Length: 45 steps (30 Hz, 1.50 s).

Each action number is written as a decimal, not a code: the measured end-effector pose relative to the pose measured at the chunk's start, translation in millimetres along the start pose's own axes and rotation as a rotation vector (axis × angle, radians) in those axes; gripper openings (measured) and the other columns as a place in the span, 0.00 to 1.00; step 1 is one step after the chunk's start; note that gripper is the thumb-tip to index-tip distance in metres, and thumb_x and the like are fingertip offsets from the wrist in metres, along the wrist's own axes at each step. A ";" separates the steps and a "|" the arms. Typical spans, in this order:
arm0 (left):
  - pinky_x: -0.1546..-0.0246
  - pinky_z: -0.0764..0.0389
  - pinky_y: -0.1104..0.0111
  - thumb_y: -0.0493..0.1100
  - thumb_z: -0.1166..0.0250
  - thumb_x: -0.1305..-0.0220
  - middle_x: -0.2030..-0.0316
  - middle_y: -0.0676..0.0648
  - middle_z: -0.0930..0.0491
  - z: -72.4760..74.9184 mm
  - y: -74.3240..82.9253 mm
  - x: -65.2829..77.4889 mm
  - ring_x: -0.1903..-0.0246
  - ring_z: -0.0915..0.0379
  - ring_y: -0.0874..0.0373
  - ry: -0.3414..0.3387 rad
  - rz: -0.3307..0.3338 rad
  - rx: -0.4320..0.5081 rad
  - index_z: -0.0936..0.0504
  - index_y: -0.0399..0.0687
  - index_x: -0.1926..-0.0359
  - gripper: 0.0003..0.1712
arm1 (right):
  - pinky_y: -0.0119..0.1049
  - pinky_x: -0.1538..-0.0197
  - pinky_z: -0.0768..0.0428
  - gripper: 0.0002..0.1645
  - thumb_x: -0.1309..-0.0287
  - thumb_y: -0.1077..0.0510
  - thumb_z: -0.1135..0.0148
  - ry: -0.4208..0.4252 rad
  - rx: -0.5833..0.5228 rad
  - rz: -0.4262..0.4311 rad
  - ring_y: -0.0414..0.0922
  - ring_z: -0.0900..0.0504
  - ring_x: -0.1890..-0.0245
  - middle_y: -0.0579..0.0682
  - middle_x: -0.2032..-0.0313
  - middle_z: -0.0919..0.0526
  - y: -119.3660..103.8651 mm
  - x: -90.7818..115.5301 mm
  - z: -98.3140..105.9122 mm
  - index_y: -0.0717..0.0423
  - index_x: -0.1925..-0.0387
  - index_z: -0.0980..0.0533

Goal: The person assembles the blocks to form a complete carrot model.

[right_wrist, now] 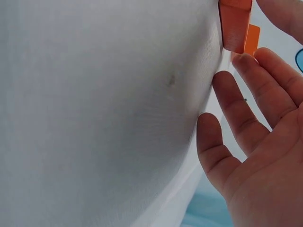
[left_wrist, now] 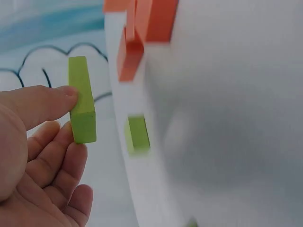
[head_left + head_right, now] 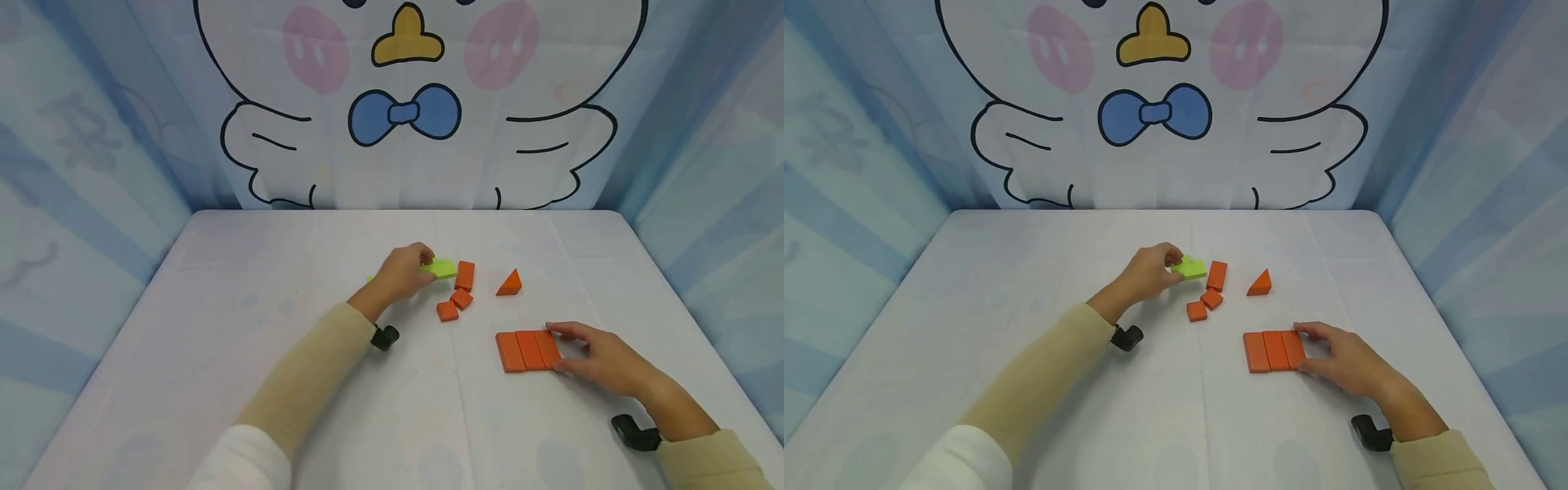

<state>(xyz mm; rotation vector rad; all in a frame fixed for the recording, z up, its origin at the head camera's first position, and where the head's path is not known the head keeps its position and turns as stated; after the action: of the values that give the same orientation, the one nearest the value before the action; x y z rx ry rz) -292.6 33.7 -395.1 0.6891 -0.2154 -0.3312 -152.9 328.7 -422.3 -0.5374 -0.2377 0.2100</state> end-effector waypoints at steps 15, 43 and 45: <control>0.54 0.27 0.76 0.45 0.30 0.34 0.54 0.54 0.20 -77.4 60.3 4.0 0.58 0.28 0.64 -0.157 -0.142 -0.074 0.21 0.45 0.44 0.20 | 0.64 0.43 0.28 0.38 0.42 0.51 0.28 -0.013 -0.037 -0.036 0.63 0.30 0.41 0.66 0.39 0.27 6.6 0.1 -1.6 0.64 0.35 0.29; 0.55 0.27 0.78 0.43 0.32 0.32 0.50 0.57 0.19 -106.5 78.7 6.5 0.57 0.27 0.67 -0.186 -0.165 -0.132 0.21 0.49 0.42 0.19 | 0.65 0.41 0.31 0.38 0.41 0.49 0.30 -0.039 -0.062 -0.052 0.65 0.31 0.38 0.66 0.37 0.28 6.9 -0.5 -2.8 0.63 0.34 0.30; 0.55 0.27 0.78 0.41 0.33 0.32 0.51 0.57 0.19 -105.2 78.2 6.5 0.58 0.28 0.67 -0.185 -0.171 -0.124 0.20 0.48 0.43 0.18 | 0.66 0.41 0.31 0.38 0.41 0.49 0.30 -0.040 -0.064 -0.053 0.65 0.32 0.38 0.66 0.37 0.28 6.2 -0.6 -2.4 0.63 0.34 0.30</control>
<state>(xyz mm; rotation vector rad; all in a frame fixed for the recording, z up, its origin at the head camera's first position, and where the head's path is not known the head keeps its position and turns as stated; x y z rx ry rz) -237.1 149.4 -422.7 0.5553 -0.3096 -0.5681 -153.6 332.6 -427.6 -0.5904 -0.2979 0.1622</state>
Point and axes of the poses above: each hand's wrist, its own x-axis away from the middle knuckle, its own z-axis out of the back of the hand, y = z × x, the point moved 6 cm from there along -x, towards the middle knuckle
